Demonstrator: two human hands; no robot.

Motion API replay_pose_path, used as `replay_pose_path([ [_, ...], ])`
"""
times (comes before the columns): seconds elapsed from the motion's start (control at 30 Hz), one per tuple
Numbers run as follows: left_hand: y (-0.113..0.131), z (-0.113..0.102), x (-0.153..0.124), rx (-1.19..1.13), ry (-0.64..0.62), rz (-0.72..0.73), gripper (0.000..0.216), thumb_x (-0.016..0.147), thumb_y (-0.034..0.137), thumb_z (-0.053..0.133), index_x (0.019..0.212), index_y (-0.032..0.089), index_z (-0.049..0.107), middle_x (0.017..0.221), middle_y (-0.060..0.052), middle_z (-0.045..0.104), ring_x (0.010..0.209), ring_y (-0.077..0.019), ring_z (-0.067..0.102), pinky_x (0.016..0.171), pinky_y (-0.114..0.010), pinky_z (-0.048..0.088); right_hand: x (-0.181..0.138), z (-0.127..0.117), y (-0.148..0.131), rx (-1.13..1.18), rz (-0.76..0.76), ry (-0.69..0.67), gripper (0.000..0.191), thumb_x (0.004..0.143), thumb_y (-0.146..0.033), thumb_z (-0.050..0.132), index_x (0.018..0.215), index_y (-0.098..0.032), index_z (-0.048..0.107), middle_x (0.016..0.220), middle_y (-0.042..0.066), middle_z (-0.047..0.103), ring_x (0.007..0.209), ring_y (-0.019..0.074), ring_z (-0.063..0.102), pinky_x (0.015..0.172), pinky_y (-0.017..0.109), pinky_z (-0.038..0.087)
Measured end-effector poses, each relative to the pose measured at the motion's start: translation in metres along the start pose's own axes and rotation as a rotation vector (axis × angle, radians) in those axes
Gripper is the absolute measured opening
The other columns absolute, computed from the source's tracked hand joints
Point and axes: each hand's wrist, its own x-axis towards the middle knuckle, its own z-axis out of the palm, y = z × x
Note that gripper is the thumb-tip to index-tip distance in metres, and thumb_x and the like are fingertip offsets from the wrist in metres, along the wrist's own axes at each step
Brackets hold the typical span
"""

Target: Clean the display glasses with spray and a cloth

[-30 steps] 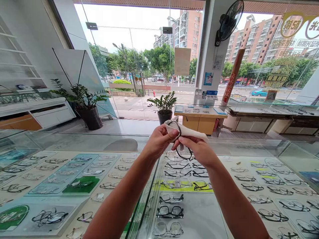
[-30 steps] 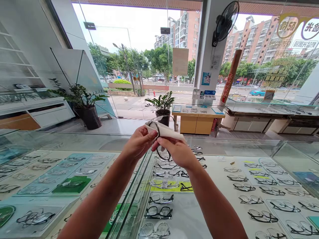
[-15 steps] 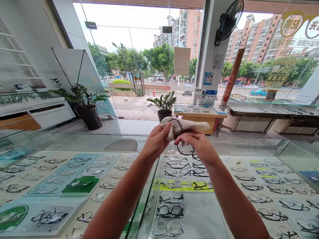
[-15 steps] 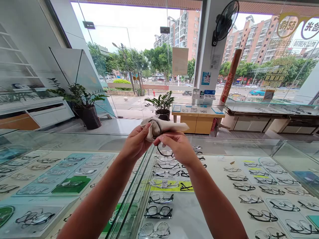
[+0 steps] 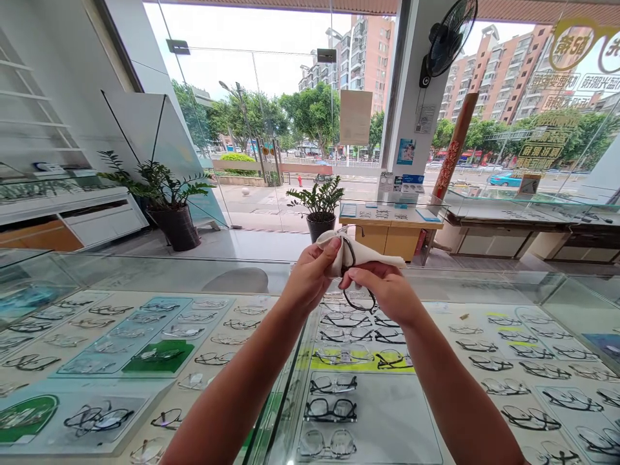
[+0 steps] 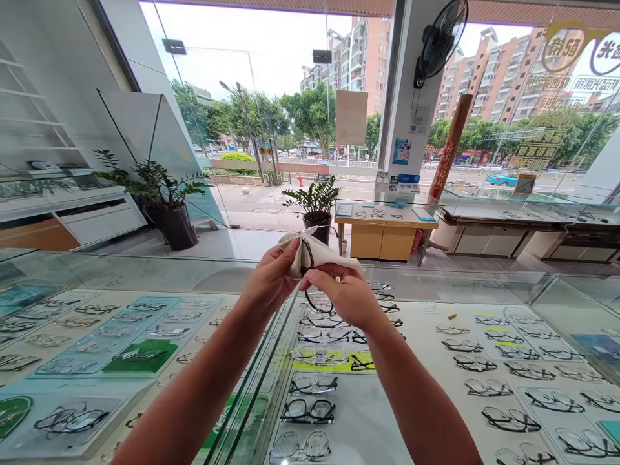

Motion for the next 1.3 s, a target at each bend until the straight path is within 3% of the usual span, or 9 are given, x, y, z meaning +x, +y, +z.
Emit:
replay_pose_path([
  [0.33,0.006,0.000,-0.003,0.032,-0.067,-0.020,0.045,0.070,0.046,0.101,0.089,0.014,0.076,0.077,-0.002,0.071,0.070,-0.0119,0.063,0.066,-0.022,0.051,-0.002,0.001,-0.003,0.054,-0.051,0.036,0.029,0.094,-0.041,0.069,0.074,-0.024,0.082,0.080,0.002,0.074,0.082,0.0203,0.058,0.087,0.036,0.046],
  [0.57,0.003,0.000,-0.005,0.076,-0.170,0.020,0.040,0.078,0.041,0.096,0.090,0.012,0.071,0.069,0.000,0.067,0.052,-0.0081,0.054,0.054,-0.023,0.044,-0.001,0.004,-0.002,0.016,-0.060,0.083,0.030,0.093,-0.039,0.067,0.071,-0.023,0.080,0.078,0.002,0.075,0.081,0.0201,0.059,0.080,0.035,0.046],
  [0.83,0.005,-0.002,-0.005,0.117,-0.271,0.055,0.040,0.081,0.035,0.095,0.098,0.015,0.065,0.066,0.001,0.068,0.054,-0.0116,0.062,0.057,-0.024,0.050,0.003,0.004,0.002,0.144,-0.036,0.069,0.028,0.091,-0.038,0.068,0.071,-0.023,0.080,0.075,0.003,0.076,0.073,0.0179,0.055,0.075,0.033,0.047],
  [1.0,-0.004,-0.005,-0.003,0.136,-0.204,0.139,0.039,0.084,0.043,0.092,0.091,0.017,0.064,0.063,0.003,0.065,0.046,-0.0098,0.057,0.048,-0.022,0.043,0.000,0.005,0.002,0.038,-0.029,0.063,0.031,0.094,-0.038,0.066,0.071,-0.022,0.079,0.077,0.002,0.072,0.077,0.0176,0.054,0.079,0.034,0.044],
  [1.2,-0.009,-0.009,0.000,0.204,0.019,0.195,0.046,0.086,0.055,0.088,0.080,0.015,0.067,0.067,0.002,0.063,0.055,-0.0073,0.053,0.052,-0.019,0.040,-0.002,0.005,0.000,0.041,-0.019,-0.005,0.029,0.095,-0.036,0.066,0.073,-0.022,0.080,0.082,0.003,0.076,0.079,0.0179,0.057,0.080,0.033,0.044],
  [1.3,0.003,-0.013,0.000,0.185,-0.081,0.101,0.049,0.085,0.059,0.087,0.080,0.014,0.069,0.068,0.001,0.063,0.058,-0.0089,0.054,0.056,-0.021,0.045,0.000,0.001,-0.002,0.097,-0.038,-0.017,0.030,0.093,-0.036,0.067,0.071,-0.021,0.080,0.077,0.003,0.077,0.075,0.0179,0.057,0.077,0.033,0.047],
])
